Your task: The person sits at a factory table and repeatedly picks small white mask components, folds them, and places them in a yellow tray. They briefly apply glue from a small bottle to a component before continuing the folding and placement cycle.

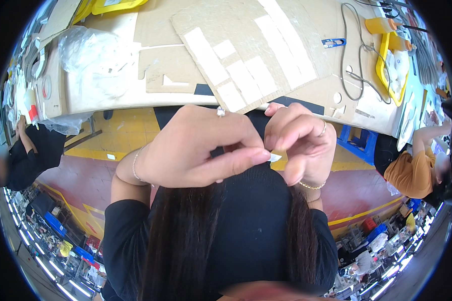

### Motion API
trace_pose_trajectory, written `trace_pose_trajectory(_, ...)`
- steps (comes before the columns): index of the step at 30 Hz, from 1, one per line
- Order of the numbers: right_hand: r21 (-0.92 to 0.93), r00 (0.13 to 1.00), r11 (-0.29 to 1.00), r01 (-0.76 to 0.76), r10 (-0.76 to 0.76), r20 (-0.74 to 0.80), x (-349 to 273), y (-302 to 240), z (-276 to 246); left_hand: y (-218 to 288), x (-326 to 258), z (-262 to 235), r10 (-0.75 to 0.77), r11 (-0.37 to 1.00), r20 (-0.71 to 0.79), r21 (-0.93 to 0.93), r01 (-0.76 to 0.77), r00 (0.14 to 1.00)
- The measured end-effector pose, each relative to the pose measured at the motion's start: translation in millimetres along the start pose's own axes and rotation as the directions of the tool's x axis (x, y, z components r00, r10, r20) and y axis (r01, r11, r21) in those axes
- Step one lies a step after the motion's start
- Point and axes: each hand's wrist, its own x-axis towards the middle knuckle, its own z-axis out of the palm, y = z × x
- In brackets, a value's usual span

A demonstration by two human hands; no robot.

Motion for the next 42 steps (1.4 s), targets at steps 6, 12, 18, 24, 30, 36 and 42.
trace_pose_trajectory(6, -0.027, 0.992, 0.993, -0.115, 0.113, -0.047, -4.3, -2.6, 1.0, -6.3, 2.1, 5.9, -0.216, 0.929, -0.107, -0.328, 0.171, 0.970)
trace_pose_trajectory(12, -0.182, 0.997, 0.982, -0.049, 0.037, -0.067, -2.2, 2.4, 5.2, -4.0, 2.3, 5.2, -0.336, 0.895, -0.102, -0.343, 0.284, 0.936)
trace_pose_trajectory(18, -0.451, 0.994, 0.892, -0.010, -0.039, -0.099, 3.7, 10.8, 11.4, -10.1, -0.5, -7.6, -0.273, 0.958, -0.073, -0.113, 0.264, 0.959)
trace_pose_trajectory(24, -0.653, 0.984, 0.756, 0.033, -0.138, -0.110, 12.3, 33.5, 3.0, -62.0, 4.5, -56.1, -0.128, 0.932, -0.417, 0.260, 0.253, 0.900)
trace_pose_trajectory(30, -0.499, 0.972, 0.865, -0.050, -0.072, -0.223, 7.9, 34.9, -7.9, -153.8, 46.2, -204.3, 0.275, 0.638, -0.866, 0.489, 0.595, 0.417)
trace_pose_trajectory(36, -0.382, 0.955, 0.913, -0.145, 0.027, -0.296, 0.5, 31.1, -6.6, -197.4, 61.9, -239.1, 0.370, 0.420, -0.706, 0.707, 0.570, 0.604)
trace_pose_trajectory(42, -0.649, 0.970, 0.755, -0.092, -0.079, -0.230, 18.0, 34.9, -13.1, -167.6, 47.0, -107.0, 0.030, 0.756, -0.467, 0.589, 0.285, 0.884)
